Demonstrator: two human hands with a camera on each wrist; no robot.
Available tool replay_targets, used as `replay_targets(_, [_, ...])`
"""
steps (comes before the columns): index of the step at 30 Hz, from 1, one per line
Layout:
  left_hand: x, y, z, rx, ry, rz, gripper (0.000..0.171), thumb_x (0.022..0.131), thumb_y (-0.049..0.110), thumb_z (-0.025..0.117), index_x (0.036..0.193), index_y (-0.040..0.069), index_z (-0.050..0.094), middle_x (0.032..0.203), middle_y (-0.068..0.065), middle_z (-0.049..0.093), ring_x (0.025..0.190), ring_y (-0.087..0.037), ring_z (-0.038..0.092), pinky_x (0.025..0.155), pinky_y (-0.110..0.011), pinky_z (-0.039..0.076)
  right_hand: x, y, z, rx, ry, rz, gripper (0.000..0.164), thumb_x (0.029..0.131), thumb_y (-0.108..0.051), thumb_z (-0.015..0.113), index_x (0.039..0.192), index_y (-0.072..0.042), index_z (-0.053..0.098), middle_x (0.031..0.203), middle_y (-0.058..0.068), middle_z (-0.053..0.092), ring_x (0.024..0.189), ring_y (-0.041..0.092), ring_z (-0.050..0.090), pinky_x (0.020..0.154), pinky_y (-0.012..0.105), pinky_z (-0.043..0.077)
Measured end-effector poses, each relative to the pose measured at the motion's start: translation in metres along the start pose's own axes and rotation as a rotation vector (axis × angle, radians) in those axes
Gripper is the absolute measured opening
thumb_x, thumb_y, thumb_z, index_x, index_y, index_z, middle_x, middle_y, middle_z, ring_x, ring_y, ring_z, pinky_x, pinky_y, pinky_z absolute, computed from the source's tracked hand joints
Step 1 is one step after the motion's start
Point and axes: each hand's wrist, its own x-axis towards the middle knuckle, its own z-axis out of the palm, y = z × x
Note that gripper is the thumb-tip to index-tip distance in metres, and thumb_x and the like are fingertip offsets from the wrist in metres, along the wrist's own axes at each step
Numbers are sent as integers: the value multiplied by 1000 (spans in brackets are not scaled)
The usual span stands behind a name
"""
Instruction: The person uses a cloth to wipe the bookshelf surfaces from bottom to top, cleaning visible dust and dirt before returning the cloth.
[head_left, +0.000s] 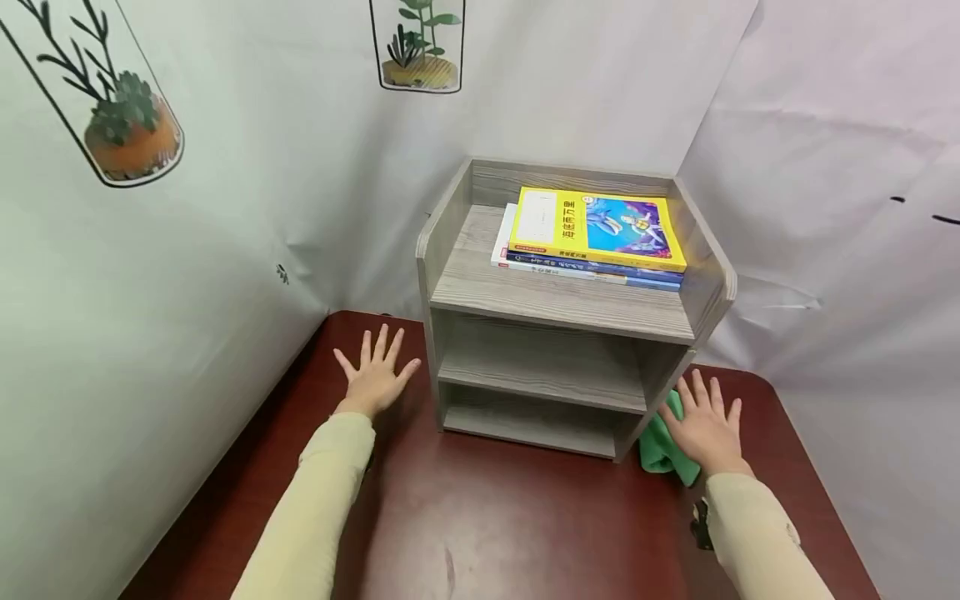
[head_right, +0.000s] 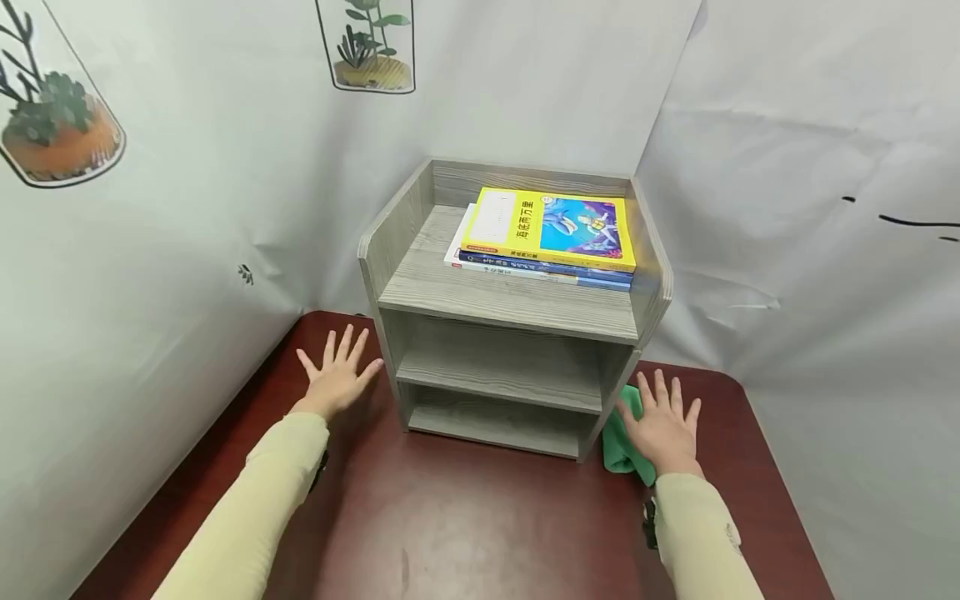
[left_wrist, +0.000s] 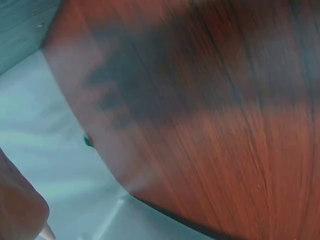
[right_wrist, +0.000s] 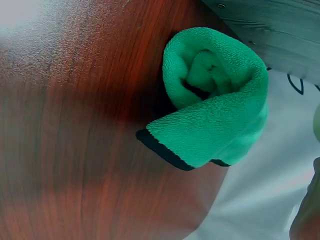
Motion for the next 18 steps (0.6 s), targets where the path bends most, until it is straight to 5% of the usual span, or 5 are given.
replay_targets(3, [3,9,-22,-171,63,5,74,92,62,22,149,23,-2,154,-5,-13,137,-31,-18,91,-64,-22,2,1,2,59,-6,32,80,92,-58,29,148,-5,9,151,25,-2,135,44,-12,97,66,-10])
replay_targets(5, [4,20,-46,-385,154,42,71,94,57,23,149,21,-4,154,-4,-12,138,-30,-13,98,-63,-14,4,0,5,111,-13,58,81,92,-58,33,148,-4,10,150,26,-2,134,46,-9,97,67,-6])
replay_targets(11, [8,76,-127,-1068,343,387,57,99,38,27,149,21,6,153,1,9,138,-21,15,106,-53,16,3,-6,29,232,-42,158,78,91,-45,45,145,2,15,147,32,4,130,54,7,97,66,15])
replay_targets(14, [12,99,-146,-1171,342,474,53,99,36,25,148,20,12,153,1,15,136,-20,22,101,-59,20,-1,-9,42,267,-54,217,76,91,-41,47,145,3,15,147,31,4,128,55,11,94,66,22])
replay_targets(18, [18,115,-151,-1147,331,511,50,100,23,25,147,10,18,152,-6,19,136,-23,23,103,-57,18,-7,-14,52,319,-21,295,71,91,-38,46,144,1,19,147,30,4,127,54,13,93,65,25])
